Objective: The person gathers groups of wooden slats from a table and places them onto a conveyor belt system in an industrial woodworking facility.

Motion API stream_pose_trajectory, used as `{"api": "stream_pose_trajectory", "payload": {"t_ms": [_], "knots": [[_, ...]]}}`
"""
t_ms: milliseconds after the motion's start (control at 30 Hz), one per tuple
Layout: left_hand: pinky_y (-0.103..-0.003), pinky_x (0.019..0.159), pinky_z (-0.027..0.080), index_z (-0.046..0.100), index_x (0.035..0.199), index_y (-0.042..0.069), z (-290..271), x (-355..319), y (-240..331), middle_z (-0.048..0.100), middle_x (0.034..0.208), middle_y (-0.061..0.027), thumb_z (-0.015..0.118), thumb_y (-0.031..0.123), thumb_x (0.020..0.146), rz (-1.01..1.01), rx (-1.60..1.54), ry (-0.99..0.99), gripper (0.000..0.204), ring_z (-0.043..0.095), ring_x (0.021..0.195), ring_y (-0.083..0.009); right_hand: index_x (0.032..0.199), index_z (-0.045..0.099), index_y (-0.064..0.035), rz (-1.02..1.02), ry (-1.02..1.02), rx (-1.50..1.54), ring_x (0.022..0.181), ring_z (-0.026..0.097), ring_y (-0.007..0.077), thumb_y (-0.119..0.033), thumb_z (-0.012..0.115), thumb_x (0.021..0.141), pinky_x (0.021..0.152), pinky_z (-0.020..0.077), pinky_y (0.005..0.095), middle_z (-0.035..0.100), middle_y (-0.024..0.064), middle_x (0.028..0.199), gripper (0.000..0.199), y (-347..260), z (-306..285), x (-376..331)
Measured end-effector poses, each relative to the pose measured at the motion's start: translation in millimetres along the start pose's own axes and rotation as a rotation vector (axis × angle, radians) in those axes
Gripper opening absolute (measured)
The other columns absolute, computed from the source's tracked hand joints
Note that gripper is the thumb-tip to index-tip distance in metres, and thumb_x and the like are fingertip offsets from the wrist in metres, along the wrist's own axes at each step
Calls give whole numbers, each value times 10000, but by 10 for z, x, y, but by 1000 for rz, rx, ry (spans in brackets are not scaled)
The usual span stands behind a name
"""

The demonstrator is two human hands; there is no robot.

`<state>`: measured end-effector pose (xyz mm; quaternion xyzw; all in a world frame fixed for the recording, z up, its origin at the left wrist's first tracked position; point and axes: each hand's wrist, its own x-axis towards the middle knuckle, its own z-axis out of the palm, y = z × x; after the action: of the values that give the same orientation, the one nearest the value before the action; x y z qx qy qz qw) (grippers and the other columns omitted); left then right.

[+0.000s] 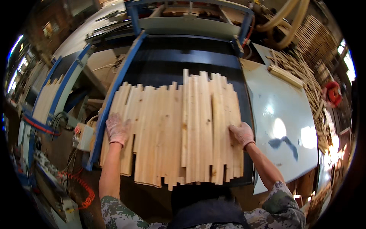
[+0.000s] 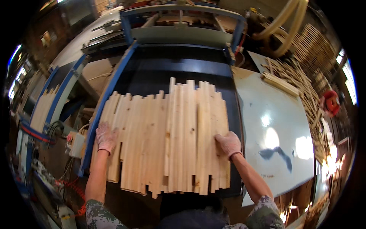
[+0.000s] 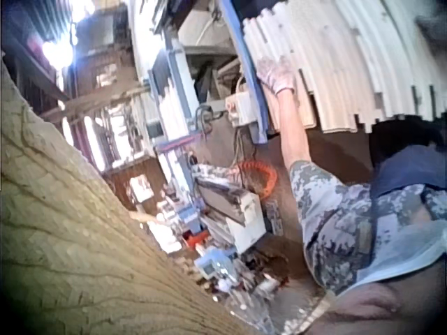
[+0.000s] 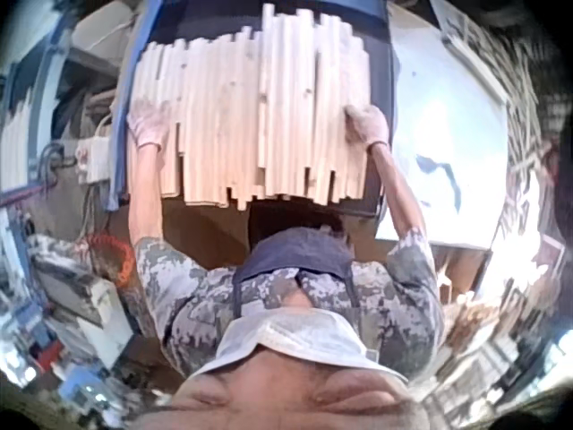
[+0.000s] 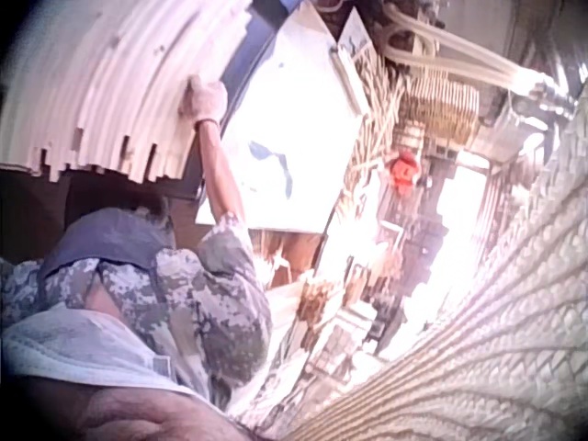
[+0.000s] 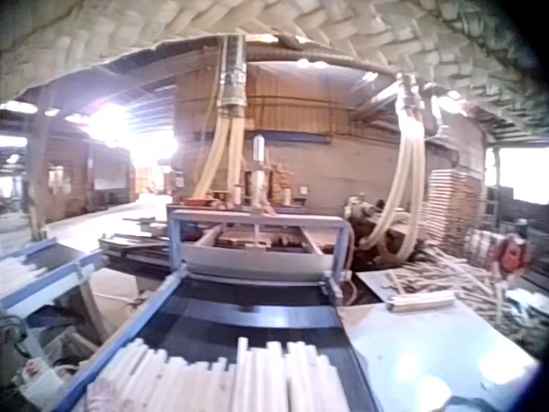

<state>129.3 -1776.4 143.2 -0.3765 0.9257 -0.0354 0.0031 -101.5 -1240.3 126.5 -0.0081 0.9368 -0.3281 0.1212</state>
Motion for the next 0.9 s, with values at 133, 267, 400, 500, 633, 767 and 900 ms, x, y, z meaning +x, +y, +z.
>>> {"api": "stream_pose_trajectory", "payload": {"t_ms": [133,267,400,500,633,767,900], "knots": [[-485,1333,131,371,1619,-33,121,45,-132,324,1706,-262,480,576,1053,43,-73,88,839,244,1609,-396,993,772,78,56,61,-123,983,755,430,-561,761,800,873,591,470,765,293,1003,668,-402,30,-219],[-484,1333,131,369,1615,-28,113,93,0,335,1699,-263,503,541,1053,79,-113,115,811,248,1605,-398,1040,767,72,83,25,-114,1007,756,402,-583,758,815,886,595,451,771,273,1044,692,-401,-96,-281],[-527,1293,237,497,1543,-6,474,150,-229,422,1646,-266,529,531,1045,143,162,166,733,375,1539,-412,1217,705,43,75,-73,-157,1141,711,384,-588,740,841,966,570,439,734,247,1189,735,-630,-60,-334],[-591,1244,304,594,1481,45,349,-81,501,509,1583,-261,521,538,1045,271,110,293,662,452,1485,-422,1347,603,18,-3,146,-184,1238,646,388,-555,738,851,1030,531,465,684,225,1276,770,-355,125,-295],[-590,1262,273,591,1487,26,-78,-755,1422,511,1577,-270,536,525,1040,399,-222,71,672,438,1492,-434,1336,565,-9,-492,269,-282,1262,601,398,-429,686,924,1043,503,515,645,209,1312,600,-488,172,-469],[-538,1266,294,574,1500,7,-84,-999,1802,514,1571,-283,593,482,1017,418,-740,-4,678,452,1478,-445,1264,644,2,-357,-52,29,1152,668,436,-469,598,998,1010,516,516,703,257,1253,543,-794,317,-657],[-490,1285,285,556,1513,2,-458,-1153,2055,523,1557,-299,654,441,981,300,-845,-186,697,434,1496,-450,1288,660,42,-206,-238,110,1130,694,441,-502,564,1016,1012,525,496,724,299,1193,616,-1169,251,-799]]}}
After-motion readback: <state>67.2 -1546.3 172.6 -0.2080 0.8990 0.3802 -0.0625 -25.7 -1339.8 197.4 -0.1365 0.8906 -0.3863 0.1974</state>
